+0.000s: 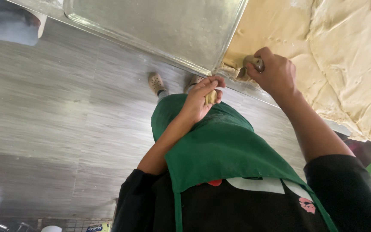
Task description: The person uses a circular metal cutter to stamp out dough circles from a flat sheet, then picks up the cut circles and stacks them on a metal tray.
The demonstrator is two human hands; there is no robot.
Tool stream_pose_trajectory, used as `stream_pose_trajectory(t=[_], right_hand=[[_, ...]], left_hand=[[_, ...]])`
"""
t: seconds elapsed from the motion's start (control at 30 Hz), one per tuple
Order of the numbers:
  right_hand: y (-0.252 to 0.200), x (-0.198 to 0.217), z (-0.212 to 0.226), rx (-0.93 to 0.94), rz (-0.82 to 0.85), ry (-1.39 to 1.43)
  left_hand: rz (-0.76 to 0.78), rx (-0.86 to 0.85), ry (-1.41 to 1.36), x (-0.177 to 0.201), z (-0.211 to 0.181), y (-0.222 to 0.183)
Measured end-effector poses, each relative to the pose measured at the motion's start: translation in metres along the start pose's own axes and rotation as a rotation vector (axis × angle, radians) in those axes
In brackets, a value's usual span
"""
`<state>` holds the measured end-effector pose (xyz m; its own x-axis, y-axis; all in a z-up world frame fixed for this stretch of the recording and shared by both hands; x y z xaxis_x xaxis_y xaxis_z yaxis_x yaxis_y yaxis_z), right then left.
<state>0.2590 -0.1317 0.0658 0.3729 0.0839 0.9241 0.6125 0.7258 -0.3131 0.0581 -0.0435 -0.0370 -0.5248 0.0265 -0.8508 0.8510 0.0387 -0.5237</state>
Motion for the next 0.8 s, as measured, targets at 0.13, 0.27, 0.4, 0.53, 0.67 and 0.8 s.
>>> stream_pose_trajectory(t=[0.13,0.27,0.4,0.53,0.67,0.8], right_hand=[[0.001,-0.006,-0.007,-0.057,0.035,-0.016],[0.011,-0.047,-0.018,-0.074,-0.131,0.009],[0.004,-0.065,-0.021,0.082,-0.405,0.016],[0.011,-0.028,-0.027,0.169,-0.017,0.012],[0.025,-0.009,-0.03,0.559,0.203,-0.099],[0.008,-0.045,-0.046,0.338,-0.061,0.133]], left_hand=[[-0.016,0.047,0.059,0.004,0.006,0.004],[-0.027,0.134,0.192,0.005,0.022,0.017],[-0.021,0.091,0.396,-0.005,0.06,0.042],[0.0,0.133,0.31,-0.012,0.082,0.062],[-0.062,0.129,0.206,-0.02,0.087,0.056],[-0.109,-0.009,0.135,-0.025,0.102,0.063]])
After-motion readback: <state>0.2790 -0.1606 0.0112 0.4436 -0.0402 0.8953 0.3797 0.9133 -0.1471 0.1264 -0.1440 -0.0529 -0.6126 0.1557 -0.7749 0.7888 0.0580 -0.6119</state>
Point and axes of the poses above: each hand's wrist, its own y-axis towards the middle knuckle, its own x-axis out of the back of the hand, z = x × y, the point moved 3 cm from there along y, towards the middle knuckle, and after that the axes turned 1 degree about -x, right-handed, at the moved point
